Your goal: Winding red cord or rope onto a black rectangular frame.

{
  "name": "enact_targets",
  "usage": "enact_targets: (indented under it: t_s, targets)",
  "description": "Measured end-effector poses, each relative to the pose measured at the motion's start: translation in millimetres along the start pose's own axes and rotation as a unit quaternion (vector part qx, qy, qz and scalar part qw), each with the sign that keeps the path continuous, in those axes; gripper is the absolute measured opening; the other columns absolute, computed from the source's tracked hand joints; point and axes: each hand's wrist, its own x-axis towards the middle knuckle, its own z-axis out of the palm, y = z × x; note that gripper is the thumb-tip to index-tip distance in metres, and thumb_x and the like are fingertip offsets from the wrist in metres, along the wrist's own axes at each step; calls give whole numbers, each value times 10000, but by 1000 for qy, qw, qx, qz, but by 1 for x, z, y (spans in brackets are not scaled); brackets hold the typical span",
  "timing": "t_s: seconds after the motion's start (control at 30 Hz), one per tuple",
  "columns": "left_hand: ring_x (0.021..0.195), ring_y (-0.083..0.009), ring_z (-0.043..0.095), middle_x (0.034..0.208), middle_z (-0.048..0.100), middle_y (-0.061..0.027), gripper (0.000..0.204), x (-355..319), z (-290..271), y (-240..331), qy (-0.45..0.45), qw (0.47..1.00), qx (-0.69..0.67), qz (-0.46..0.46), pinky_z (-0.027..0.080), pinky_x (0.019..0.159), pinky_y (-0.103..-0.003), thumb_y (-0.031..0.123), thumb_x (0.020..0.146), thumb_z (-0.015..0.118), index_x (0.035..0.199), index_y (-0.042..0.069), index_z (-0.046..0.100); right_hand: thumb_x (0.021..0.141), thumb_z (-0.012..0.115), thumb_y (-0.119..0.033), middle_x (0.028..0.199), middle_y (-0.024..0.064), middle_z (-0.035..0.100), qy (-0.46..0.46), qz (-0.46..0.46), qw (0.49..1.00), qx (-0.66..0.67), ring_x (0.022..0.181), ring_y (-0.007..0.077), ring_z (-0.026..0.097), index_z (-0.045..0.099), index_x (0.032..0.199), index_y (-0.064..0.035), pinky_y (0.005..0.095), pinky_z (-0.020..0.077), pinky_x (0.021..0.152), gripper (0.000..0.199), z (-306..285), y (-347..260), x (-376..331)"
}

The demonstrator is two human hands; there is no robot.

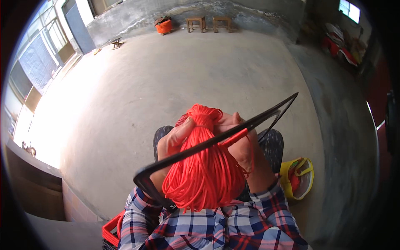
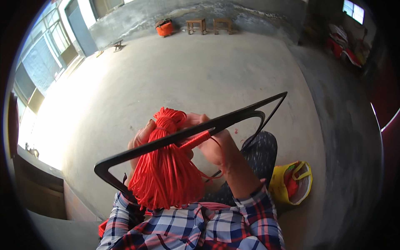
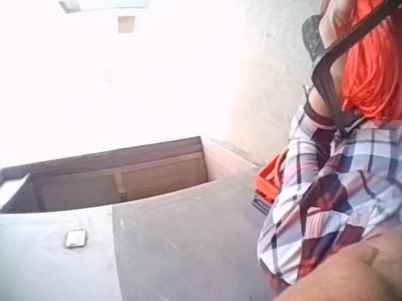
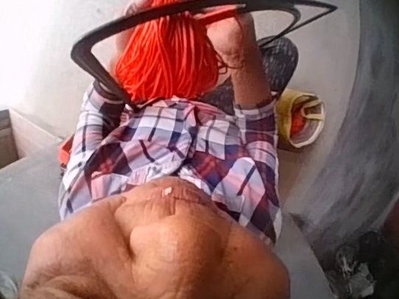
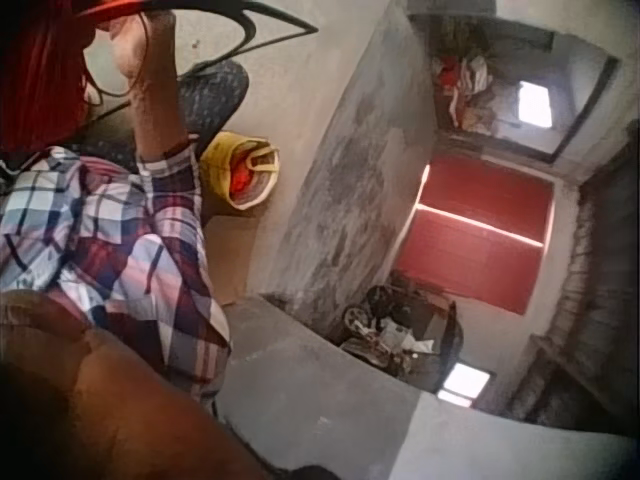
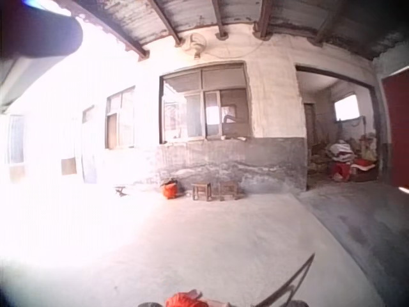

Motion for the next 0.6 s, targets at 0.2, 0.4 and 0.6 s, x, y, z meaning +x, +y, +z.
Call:
enact_targets:
  t_s: [0.2, 0.4, 0.6]
  targets:
    - [759, -141, 555, 912, 596, -79, 566, -6, 19, -6, -28, 999, -33, -31, 461, 690, -268, 470, 973, 417, 1270, -2, 514, 936, 612, -296, 980, 94, 680, -158, 30, 982, -97, 917, 197, 651, 609, 1117, -11, 367, 504, 878, 337, 36, -37, 16]
    - [367, -89, 240, 539, 351, -18, 1130, -1, 20, 4, -64, 989, 5, -133, 235, 351, -231, 871, 813, 242, 1467, -49, 289, 900, 564, -213, 1005, 117, 660, 81, -200, 976, -33, 959, 240, 626, 606, 984, -12, 372, 475, 923, 222, -49, -14, 26]
    - [444, -71, 313, 606, 386, 12, 684, 0, -6, 23, -143, 980, 46, -133, 258, 436, -208, 382, 933, 613, 1472, 50, 354, 929, 556, -484, 1076, 174, 622, 31, -202, 977, 55, 1020, 295, 597, 585, 998, -17, 456, 474, 933, 473, -20, -22, -28]
